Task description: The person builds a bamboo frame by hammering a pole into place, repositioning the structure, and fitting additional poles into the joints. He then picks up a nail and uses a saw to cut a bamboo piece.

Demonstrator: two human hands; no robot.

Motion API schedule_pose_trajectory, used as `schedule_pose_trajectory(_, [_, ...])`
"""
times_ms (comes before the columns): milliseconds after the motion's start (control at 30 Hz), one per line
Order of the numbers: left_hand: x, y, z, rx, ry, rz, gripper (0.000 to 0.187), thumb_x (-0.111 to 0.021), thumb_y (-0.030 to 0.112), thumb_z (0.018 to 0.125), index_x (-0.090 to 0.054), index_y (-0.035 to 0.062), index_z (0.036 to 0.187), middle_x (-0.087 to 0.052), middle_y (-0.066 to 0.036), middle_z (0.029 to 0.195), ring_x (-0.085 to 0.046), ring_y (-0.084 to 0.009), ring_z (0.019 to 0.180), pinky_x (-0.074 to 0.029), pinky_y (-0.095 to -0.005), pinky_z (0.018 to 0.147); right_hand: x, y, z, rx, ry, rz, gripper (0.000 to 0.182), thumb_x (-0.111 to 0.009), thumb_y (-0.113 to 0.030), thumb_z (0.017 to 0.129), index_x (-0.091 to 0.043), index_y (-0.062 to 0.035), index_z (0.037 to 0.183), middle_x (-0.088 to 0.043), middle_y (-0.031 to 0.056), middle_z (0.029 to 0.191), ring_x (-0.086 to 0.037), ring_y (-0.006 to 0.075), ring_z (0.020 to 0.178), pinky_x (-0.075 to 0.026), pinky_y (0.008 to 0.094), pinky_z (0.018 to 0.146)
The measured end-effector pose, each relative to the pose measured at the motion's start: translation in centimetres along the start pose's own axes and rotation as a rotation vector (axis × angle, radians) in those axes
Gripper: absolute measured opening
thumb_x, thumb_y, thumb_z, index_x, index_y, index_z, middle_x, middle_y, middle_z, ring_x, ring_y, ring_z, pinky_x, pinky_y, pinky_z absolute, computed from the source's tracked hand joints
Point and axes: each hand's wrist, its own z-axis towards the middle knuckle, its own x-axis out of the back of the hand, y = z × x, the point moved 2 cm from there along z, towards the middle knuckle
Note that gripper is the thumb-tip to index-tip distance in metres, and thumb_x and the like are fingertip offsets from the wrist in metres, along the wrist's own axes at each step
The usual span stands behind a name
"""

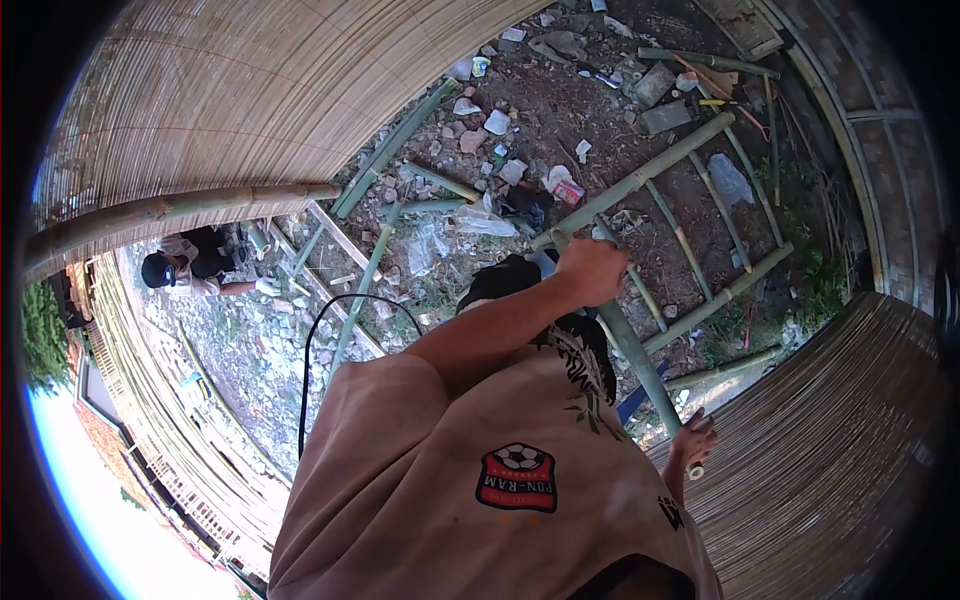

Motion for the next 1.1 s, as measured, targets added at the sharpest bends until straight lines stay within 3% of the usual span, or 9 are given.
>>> schedule_pose_trajectory(167, [0.4, 0.3, -0.1, 0.011, -0.005, -0.006, 0.023, -0.058, 0.027, 0.089, -0.065, 0.0052, 0.085, -0.066, -0.015, 0.076, -0.068, -0.0343, 0.070, -0.054, -0.0473, 0.063, -0.4, -10.0, -1.7, 0.308, -0.230, 0.398, 0.054, -0.042, -0.050, 0.097, -0.064, -0.0031, 0.112, -0.063, 0.0238, 0.100, -0.057, 0.0428, 0.100, -0.045, 0.0505, 0.088])
schedule_pose_trajectory(200, [0.2, 0.1, -0.1, 0.007, 0.013, -0.001, 0.023, -0.058, 0.027, 0.089, -0.065, 0.0056, 0.085, -0.066, -0.015, 0.076, -0.068, -0.0343, 0.071, -0.054, -0.0472, 0.064, -1.3, -11.1, -1.7, 0.466, -0.181, 0.458, 0.053, -0.041, -0.048, 0.098, -0.066, -0.0020, 0.100, -0.064, 0.0268, 0.094, -0.059, 0.0468, 0.093, -0.047, 0.0526, 0.082])
schedule_pose_trajectory(233, [-0.1, 0.0, -0.1, 0.003, 0.031, 0.004, 0.022, -0.058, 0.027, 0.088, -0.065, 0.0059, 0.085, -0.067, -0.015, 0.076, -0.068, -0.0342, 0.071, -0.054, -0.0471, 0.064, -2.0, -11.3, -1.4, 0.464, -0.181, 0.465, 0.053, -0.041, -0.048, 0.098, -0.066, -0.0020, 0.100, -0.064, 0.0268, 0.094, -0.059, 0.0468, 0.093, -0.047, 0.0526, 0.082])
schedule_pose_trajectory(333, [-0.1, -0.1, -0.2, -0.006, 0.018, -0.018, 0.022, -0.058, 0.027, 0.089, -0.066, 0.0065, 0.086, -0.067, -0.015, 0.077, -0.068, -0.0352, 0.071, -0.054, -0.0478, 0.064, -2.8, -13.8, -0.6, 0.442, -0.493, 0.383, 0.056, -0.036, -0.046, 0.099, -0.064, -0.0004, 0.085, -0.065, 0.0270, 0.083, -0.061, 0.0491, 0.082, -0.046, 0.0559, 0.073])
schedule_pose_trajectory(433, [0.1, -0.2, -0.2, -0.022, 0.035, -0.033, 0.023, -0.058, 0.028, 0.089, -0.066, 0.0064, 0.086, -0.066, -0.016, 0.077, -0.068, -0.0361, 0.072, -0.054, -0.0484, 0.064, -4.6, -14.5, 0.2, 0.559, -0.432, 0.550, 0.050, -0.038, -0.042, 0.098, -0.066, -0.0023, 0.085, -0.066, 0.0247, 0.083, -0.062, 0.0482, 0.083, -0.047, 0.0548, 0.073])
schedule_pose_trajectory(733, [-0.5, -0.4, 0.1, 0.004, -0.004, 0.003, 0.025, -0.055, 0.030, 0.091, -0.065, 0.0077, 0.086, -0.067, -0.015, 0.078, -0.067, -0.0363, 0.072, -0.054, -0.0486, 0.065, -5.0, -14.2, 0.4, 0.465, -0.379, 0.436, 0.043, -0.046, -0.045, 0.093, -0.070, -0.0098, 0.087, -0.068, 0.0203, 0.088, -0.064, 0.0450, 0.085, -0.050, 0.0525, 0.074])
schedule_pose_trajectory(967, [-0.5, -0.4, 0.0, -0.015, 0.016, 0.013, 0.025, -0.055, 0.030, 0.091, -0.065, 0.0084, 0.084, -0.067, -0.014, 0.078, -0.067, -0.0364, 0.071, -0.053, -0.0484, 0.064, -4.7, -14.5, 0.3, 0.476, -0.349, 0.510, 0.050, -0.044, -0.045, 0.095, -0.068, -0.0045, 0.080, -0.067, 0.0214, 0.083, -0.063, 0.0458, 0.080, -0.047, 0.0519, 0.070])
schedule_pose_trajectory(1033, [-0.6, -0.6, 0.0, -0.010, -0.018, 0.030, 0.027, -0.054, 0.032, 0.092, -0.065, 0.0087, 0.084, -0.067, -0.014, 0.078, -0.067, -0.0362, 0.072, -0.053, -0.0478, 0.065, -4.8, -14.5, 0.4, 0.421, -0.439, 0.459, 0.045, -0.046, -0.048, 0.092, -0.072, -0.0111, 0.090, -0.068, 0.0199, 0.090, -0.064, 0.0449, 0.089, -0.050, 0.0527, 0.077])
schedule_pose_trajectory(1100, [-0.4, -0.5, -0.1, -0.020, -0.021, 0.029, 0.026, -0.056, 0.032, 0.091, -0.066, 0.0085, 0.086, -0.067, -0.014, 0.079, -0.067, -0.0360, 0.073, -0.053, -0.0478, 0.065, -5.0, -14.4, 0.4, 0.414, -0.443, 0.455, 0.045, -0.046, -0.048, 0.092, -0.072, -0.0111, 0.090, -0.068, 0.0199, 0.090, -0.064, 0.0447, 0.089, -0.050, 0.0525, 0.077])
